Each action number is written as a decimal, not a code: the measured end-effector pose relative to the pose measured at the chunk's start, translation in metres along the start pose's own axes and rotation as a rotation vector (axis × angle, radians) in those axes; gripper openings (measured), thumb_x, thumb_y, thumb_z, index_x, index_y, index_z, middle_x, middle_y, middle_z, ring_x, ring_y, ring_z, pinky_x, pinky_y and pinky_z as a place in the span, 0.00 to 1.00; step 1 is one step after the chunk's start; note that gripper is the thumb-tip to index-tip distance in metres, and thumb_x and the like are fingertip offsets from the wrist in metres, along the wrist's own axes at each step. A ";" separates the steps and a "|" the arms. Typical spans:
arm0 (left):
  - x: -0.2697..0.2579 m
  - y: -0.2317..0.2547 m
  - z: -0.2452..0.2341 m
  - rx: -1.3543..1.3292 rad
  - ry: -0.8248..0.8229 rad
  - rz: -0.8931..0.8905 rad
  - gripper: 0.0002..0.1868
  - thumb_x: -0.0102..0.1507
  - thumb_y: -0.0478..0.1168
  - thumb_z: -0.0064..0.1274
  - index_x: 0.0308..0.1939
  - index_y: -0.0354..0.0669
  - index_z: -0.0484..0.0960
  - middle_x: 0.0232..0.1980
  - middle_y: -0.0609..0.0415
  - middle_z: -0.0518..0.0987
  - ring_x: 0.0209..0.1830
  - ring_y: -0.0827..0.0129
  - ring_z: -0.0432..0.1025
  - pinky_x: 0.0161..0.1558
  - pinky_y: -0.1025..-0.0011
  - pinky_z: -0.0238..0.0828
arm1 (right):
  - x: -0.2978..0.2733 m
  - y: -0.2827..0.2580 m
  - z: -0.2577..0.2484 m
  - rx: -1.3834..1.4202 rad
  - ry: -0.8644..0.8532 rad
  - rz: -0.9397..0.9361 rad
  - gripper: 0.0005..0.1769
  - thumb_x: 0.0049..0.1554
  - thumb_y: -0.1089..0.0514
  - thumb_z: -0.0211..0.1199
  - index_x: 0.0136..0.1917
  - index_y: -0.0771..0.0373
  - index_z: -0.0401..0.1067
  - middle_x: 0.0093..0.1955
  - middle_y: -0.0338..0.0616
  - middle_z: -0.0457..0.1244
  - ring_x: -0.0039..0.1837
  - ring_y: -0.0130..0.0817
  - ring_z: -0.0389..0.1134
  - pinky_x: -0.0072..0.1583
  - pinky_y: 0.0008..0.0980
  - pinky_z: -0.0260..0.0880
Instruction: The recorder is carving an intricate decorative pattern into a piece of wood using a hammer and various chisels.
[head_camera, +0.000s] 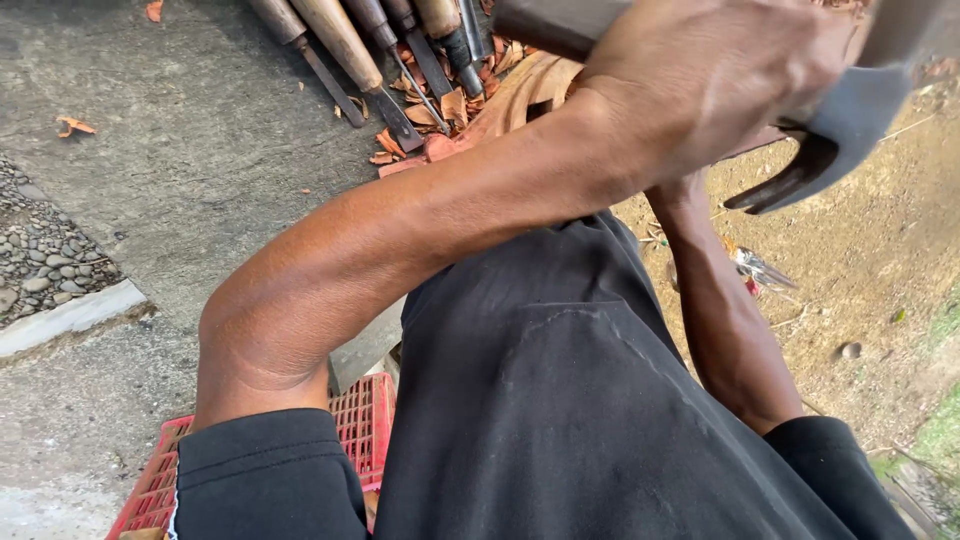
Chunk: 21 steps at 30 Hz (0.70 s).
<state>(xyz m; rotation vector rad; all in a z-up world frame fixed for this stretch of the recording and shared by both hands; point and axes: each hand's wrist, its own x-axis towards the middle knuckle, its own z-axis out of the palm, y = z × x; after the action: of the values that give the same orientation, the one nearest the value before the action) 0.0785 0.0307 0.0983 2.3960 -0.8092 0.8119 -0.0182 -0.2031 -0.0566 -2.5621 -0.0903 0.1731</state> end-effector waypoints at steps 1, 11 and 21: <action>-0.007 -0.004 0.001 -0.201 0.065 -0.021 0.18 0.54 0.49 0.55 0.43 0.46 0.83 0.34 0.57 0.83 0.36 0.68 0.80 0.36 0.66 0.76 | 0.000 0.001 0.002 0.008 -0.007 -0.006 0.37 0.68 0.44 0.66 0.80 0.64 0.56 0.79 0.54 0.55 0.81 0.47 0.54 0.79 0.49 0.55; -0.092 -0.074 -0.119 -0.401 -0.447 -0.515 0.14 0.64 0.48 0.64 0.47 0.47 0.80 0.39 0.51 0.84 0.37 0.54 0.80 0.36 0.56 0.74 | -0.032 -0.061 -0.044 1.692 -0.139 0.221 0.14 0.68 0.61 0.64 0.64 0.60 0.65 0.51 0.44 0.65 0.53 0.37 0.72 0.54 0.37 0.76; -0.274 -0.041 -0.182 0.231 -0.423 -1.159 0.18 0.56 0.43 0.73 0.41 0.41 0.80 0.35 0.47 0.80 0.33 0.50 0.76 0.39 0.57 0.70 | -0.012 -0.011 -0.073 1.325 0.118 0.284 0.10 0.65 0.66 0.63 0.59 0.62 0.67 0.51 0.39 0.63 0.53 0.33 0.71 0.57 0.41 0.78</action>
<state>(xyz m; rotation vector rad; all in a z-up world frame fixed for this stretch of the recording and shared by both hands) -0.1412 0.2708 0.0357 2.6633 0.6142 -0.0884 -0.0203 -0.2339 0.0115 -1.2427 0.3308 0.1196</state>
